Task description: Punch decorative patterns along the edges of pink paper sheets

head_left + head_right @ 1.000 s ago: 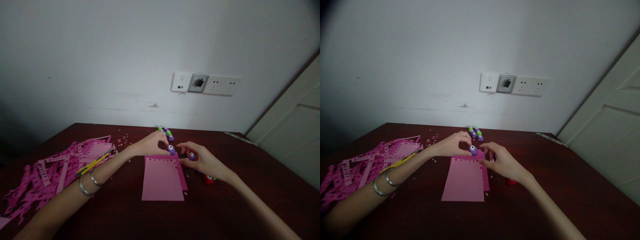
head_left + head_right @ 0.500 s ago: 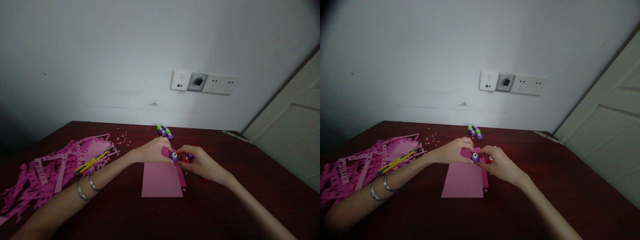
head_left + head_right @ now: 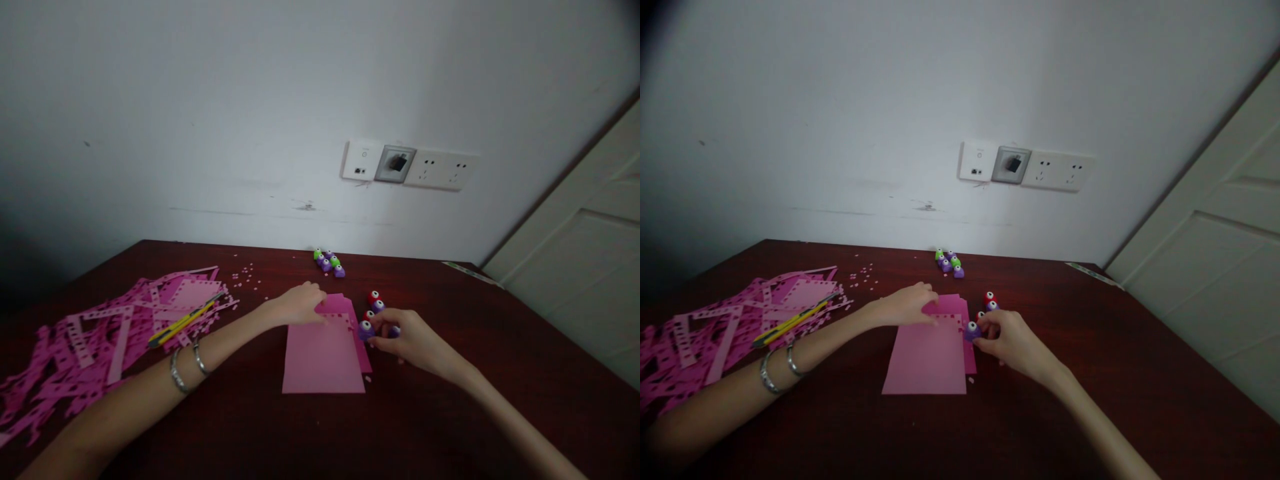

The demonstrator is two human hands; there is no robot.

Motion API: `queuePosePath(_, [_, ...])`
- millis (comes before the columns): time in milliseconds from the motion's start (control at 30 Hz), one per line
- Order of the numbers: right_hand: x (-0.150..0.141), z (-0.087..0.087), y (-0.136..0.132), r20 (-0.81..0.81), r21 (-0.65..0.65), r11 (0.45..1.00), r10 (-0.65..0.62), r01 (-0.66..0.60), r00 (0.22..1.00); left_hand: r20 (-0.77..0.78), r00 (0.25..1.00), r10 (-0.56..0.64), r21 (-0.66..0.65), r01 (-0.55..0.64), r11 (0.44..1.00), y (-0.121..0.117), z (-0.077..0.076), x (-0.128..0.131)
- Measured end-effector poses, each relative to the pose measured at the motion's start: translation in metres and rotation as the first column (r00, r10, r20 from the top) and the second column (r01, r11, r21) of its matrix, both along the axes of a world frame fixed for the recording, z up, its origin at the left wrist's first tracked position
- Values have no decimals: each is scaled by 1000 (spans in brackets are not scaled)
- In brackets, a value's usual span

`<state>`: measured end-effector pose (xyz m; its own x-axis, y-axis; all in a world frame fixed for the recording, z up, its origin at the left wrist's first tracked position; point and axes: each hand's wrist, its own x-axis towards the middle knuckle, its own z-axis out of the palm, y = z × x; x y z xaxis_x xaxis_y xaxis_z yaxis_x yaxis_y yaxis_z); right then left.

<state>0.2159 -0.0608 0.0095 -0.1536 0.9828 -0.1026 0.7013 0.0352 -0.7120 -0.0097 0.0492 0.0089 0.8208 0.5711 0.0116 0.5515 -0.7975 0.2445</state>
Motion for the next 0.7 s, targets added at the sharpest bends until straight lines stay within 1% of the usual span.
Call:
queuePosePath(100, [4, -6, 1, 0, -20, 1000, 12, -12, 1000, -12, 1000, 6, 44, -6, 999, -2, -7, 7])
queuePosePath(167, [6, -8, 3, -2, -21, 1000, 17, -17, 1000, -28, 999, 36, 56, -35, 998, -4, -10, 11])
queuePosePath(267, [6, -9, 4, 19, -2, 1000, 20, -20, 1000, -32, 996, 79, 39, -78, 996, -3, -15, 14])
queuePosePath(333, [6, -9, 5, 46, 16, 1000, 18, -19, 999, -22, 995, 96, -1, -96, 995, -1, -17, 15])
queuePosePath(400, [6, -9, 6, 64, 11, 1000, 16, -16, 998, -10, 994, 107, -71, -108, 992, 2, -19, 16])
queuePosePath(533, [5, -10, 6, 74, 0, 1000, 16, -16, 997, -7, 989, 149, -216, -147, 965, 5, -21, 17])
queuePosePath(600, [5, -11, 6, 75, 0, 1000, 19, -19, 997, 5, 987, 163, -229, -157, 961, 5, -21, 18])
queuePosePath(700, [6, -12, 6, 42, -27, 1000, 13, -11, 999, 80, 985, 151, -253, -127, 959, 6, -20, 17])
